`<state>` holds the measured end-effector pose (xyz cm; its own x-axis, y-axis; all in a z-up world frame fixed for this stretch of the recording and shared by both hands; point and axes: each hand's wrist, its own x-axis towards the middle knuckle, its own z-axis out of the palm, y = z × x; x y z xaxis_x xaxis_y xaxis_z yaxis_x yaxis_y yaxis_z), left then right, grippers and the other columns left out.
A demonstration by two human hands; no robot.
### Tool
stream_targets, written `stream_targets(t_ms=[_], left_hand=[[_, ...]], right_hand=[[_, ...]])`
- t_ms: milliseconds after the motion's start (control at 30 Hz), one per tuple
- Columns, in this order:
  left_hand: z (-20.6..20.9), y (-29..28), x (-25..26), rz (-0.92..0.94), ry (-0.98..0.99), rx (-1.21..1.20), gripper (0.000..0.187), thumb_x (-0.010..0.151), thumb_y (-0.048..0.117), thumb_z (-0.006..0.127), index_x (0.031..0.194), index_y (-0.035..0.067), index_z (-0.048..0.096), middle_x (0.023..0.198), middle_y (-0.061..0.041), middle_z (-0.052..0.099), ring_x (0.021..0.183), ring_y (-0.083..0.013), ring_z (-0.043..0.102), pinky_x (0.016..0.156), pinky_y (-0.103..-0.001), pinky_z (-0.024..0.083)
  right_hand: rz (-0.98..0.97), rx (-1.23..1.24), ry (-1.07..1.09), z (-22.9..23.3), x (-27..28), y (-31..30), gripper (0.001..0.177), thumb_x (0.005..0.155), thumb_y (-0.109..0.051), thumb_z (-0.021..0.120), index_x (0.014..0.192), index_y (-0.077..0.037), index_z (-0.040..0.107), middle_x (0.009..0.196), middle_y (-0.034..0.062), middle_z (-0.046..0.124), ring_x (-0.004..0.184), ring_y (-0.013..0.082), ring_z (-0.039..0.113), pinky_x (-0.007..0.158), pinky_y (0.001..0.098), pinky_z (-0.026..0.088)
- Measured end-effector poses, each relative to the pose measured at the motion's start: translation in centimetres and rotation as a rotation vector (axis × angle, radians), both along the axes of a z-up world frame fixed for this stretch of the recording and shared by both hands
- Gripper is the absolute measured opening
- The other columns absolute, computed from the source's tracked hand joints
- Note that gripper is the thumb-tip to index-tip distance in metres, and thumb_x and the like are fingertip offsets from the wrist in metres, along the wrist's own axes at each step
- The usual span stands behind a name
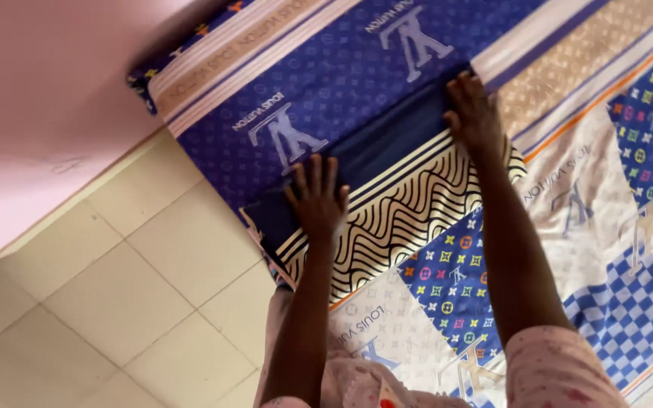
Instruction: Cutting a section of patterned fabric with scissors and then folding it on a bed.
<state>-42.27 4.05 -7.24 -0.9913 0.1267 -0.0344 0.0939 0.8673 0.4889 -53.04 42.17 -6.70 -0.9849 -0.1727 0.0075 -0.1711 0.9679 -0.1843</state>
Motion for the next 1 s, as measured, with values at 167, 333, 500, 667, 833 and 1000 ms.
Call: stream_targets(t_ms=[167, 333, 500, 667, 833, 1000], left_hand=[[0.6, -1.8, 3.9, 0.278, 0.085, 0.007, 0.066, 0.106, 0.046, 0.043, 0.161, 0.012, 0.033, 0.170, -0.016, 0.021, 0.156, -0.0433, 0.017, 0.119, -0.068, 0.019], [2.1, 1.4, 10.4, 0.020, 0.006, 0.161, 0.067, 0.105, 0.036, 0.038, 0.159, -0.003, 0.037, 0.170, -0.020, 0.027, 0.158, -0.0389, 0.022, 0.121, -0.066, 0.019], [1.2, 0.4, 14.7, -0.093, 0.128, -0.031, 0.065, 0.100, 0.047, 0.043, 0.158, 0.020, 0.039, 0.166, -0.007, 0.034, 0.154, -0.0307, 0.027, 0.120, -0.064, 0.014], [-0.5, -0.1, 15.6, -0.069, 0.142, -0.094, 0.065, 0.099, 0.053, 0.046, 0.158, 0.027, 0.042, 0.165, -0.006, 0.037, 0.153, -0.0328, 0.029, 0.119, -0.063, 0.013], [0.9, -2.0, 16.4, -0.049, 0.082, -0.044, 0.064, 0.099, 0.051, 0.051, 0.156, 0.023, 0.045, 0.164, -0.010, 0.038, 0.154, -0.0342, 0.029, 0.121, -0.058, 0.015], [3.1, -2.9, 16.1, -0.048, -0.003, 0.063, 0.074, 0.090, 0.045, 0.064, 0.156, 0.020, 0.044, 0.165, -0.011, 0.035, 0.153, -0.0322, 0.028, 0.119, -0.056, 0.016]], right_hand=[[-0.205, 0.271, 0.183, 1.9, 2.6, 3.1, 0.067, 0.109, -0.030, 0.062, 0.164, -0.002, 0.038, 0.175, 0.0211, 0.031, 0.160, 0.0429, 0.024, 0.122, 0.0709, 0.011], [-0.119, -0.076, -0.032, -3.6, 17.0, -7.7, 0.061, 0.090, -0.016, 0.067, 0.149, -0.017, 0.049, 0.169, 0.0093, 0.037, 0.159, 0.0334, 0.031, 0.130, 0.0660, 0.010], [0.394, 0.027, -0.288, -12.7, 22.2, -6.9, 0.047, 0.093, -0.051, 0.073, 0.132, -0.032, 0.055, 0.150, -0.0032, 0.056, 0.148, 0.0252, 0.047, 0.126, 0.0549, 0.030], [-0.332, 0.117, -0.049, 0.9, 14.5, 1.5, 0.084, 0.087, -0.041, 0.076, 0.156, -0.003, 0.048, 0.141, 0.0233, 0.053, 0.126, 0.0428, 0.051, 0.105, 0.0548, 0.041], [-0.451, 0.333, 0.133, 3.0, 14.7, 5.0, 0.067, 0.103, -0.042, 0.066, 0.155, -0.003, 0.051, 0.158, 0.0234, 0.046, 0.141, 0.0408, 0.043, 0.104, 0.0647, 0.032], [-0.708, -0.103, 0.033, 0.1, 14.5, 5.3, 0.064, 0.098, -0.050, 0.068, 0.146, -0.007, 0.058, 0.137, 0.0248, 0.057, 0.128, 0.0427, 0.053, 0.106, 0.0553, 0.044]])
